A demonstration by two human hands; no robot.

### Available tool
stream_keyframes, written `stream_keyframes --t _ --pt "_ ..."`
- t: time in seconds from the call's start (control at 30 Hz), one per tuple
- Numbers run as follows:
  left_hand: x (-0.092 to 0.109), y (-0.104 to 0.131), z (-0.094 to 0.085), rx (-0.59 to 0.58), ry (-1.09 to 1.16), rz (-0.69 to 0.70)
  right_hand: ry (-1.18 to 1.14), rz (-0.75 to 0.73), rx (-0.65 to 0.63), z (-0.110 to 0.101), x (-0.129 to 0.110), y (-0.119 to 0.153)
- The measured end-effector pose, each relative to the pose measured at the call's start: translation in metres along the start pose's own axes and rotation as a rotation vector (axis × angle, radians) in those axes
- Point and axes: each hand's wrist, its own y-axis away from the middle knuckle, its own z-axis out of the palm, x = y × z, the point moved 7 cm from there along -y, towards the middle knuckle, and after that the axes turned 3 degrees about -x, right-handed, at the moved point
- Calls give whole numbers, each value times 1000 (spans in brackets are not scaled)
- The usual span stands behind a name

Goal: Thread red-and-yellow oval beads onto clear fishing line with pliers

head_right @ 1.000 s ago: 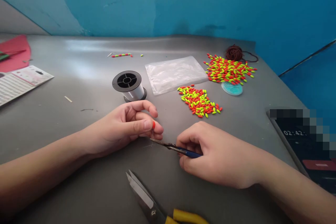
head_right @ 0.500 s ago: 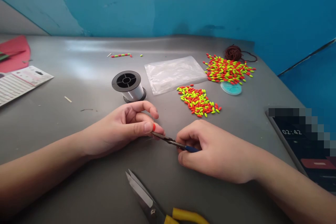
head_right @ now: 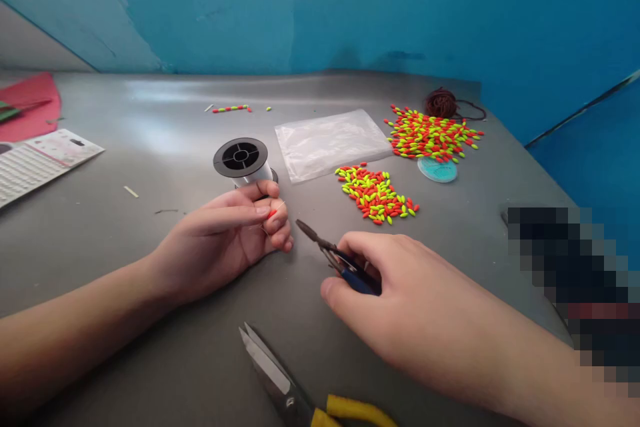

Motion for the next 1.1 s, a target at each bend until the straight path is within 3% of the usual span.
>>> stream_keyframes --t 0.13,0.37,0.53,0.7,0.97,1.1 --pt "0 5 6 -73 -67 43 -39 62 -26 3 -4 -2" --pt "-2 8 14 -186 -180 44 -18 20 -159 15 -7 3" --pt "-4 9 16 -235 -242 21 -77 -13 -154 17 -8 4" --pt "-6 11 18 -203 -229 -16 -102 8 -163 19 -8 -2" --pt "-22 11 17 -141 -62 -232 -254 16 -208 18 -9 -8" --pt "-25 9 16 -143 -69 -275 -316 26 -233 21 -8 -10"
